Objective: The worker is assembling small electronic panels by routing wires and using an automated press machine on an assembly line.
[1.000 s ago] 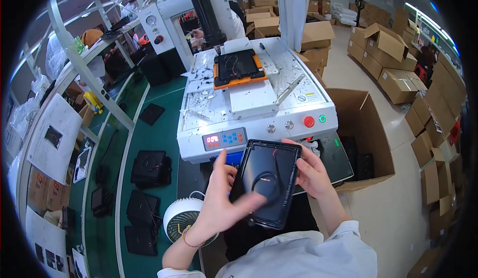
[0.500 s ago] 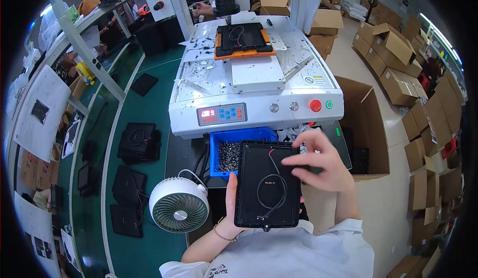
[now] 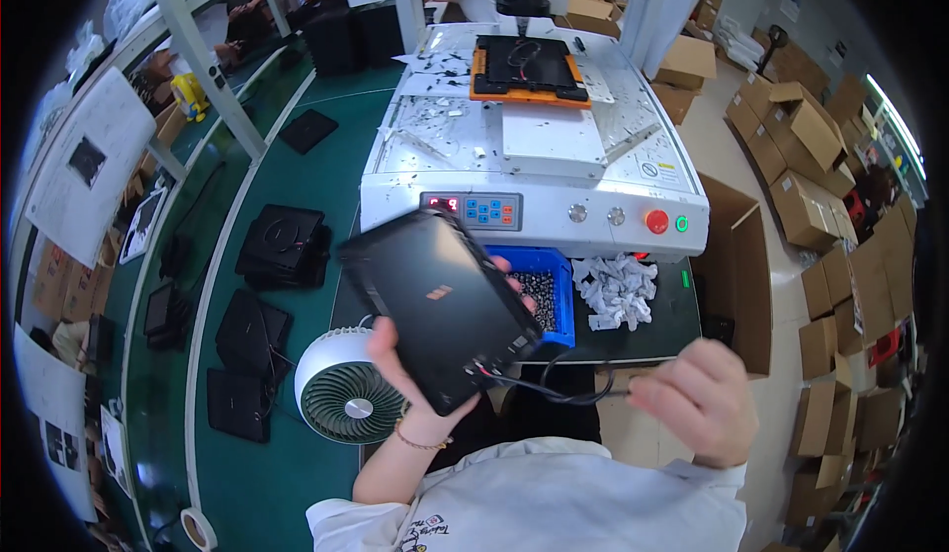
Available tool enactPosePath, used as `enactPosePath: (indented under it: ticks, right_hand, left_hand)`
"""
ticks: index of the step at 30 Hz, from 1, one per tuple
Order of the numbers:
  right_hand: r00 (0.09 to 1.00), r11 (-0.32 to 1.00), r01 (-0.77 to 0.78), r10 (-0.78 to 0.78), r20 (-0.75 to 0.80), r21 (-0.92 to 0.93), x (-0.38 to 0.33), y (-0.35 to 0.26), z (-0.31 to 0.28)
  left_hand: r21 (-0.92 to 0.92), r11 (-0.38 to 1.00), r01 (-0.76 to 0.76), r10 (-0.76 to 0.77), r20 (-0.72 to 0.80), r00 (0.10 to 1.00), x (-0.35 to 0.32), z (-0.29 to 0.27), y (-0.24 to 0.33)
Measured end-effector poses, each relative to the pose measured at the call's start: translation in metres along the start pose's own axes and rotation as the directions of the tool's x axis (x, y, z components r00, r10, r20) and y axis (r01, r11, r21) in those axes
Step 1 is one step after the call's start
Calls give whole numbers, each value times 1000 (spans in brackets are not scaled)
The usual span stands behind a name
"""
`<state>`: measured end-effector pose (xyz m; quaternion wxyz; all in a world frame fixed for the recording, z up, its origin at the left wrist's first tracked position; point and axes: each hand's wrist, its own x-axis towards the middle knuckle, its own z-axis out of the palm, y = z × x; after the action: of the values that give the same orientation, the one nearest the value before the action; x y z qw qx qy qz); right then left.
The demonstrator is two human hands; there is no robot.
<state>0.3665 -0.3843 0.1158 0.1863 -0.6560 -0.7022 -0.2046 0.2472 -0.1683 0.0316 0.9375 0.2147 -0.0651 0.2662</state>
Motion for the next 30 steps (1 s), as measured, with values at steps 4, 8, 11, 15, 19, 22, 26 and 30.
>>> enactPosePath:
  ticks: [4, 8, 11, 15, 19, 22, 26, 30]
  right_hand:
    - [993, 973, -48, 21, 119, 228, -25, -3, 30]
    - [954, 902, -299, 282, 100, 310, -5, -4, 49]
    - [916, 763, -355, 398, 40, 540, 8, -18, 78]
    - [928, 690, -302, 371, 37, 658, 10, -29, 121]
    - [901, 531, -333, 423, 97, 779, 7, -36, 130]
    - [860, 356, -355, 486, 153, 864, 3, -43, 133]
    - [808, 37, -274, 551, 209, 961, 0, -50, 142]
    - [814, -61, -288, 510, 278, 956, -6, -49, 146]
  left_hand:
    - [-32, 972, -233, 232, -27, 972, 10, -5, 19]
    - [-40, 963, -267, 269, 83, 959, 7, -13, 12]
    - [176, 933, -315, 301, 101, 948, 1, -14, -4]
    - [275, 902, -332, 302, 144, 942, 0, -18, -11]
    - [207, 937, -280, 273, 66, 960, -2, -17, -3]
    - [68, 975, -210, 213, -30, 977, -3, -22, -2]
    - [117, 967, -227, 216, 93, 972, -7, -21, -12]
    - [108, 978, -181, 174, 68, 982, -12, -17, -18]
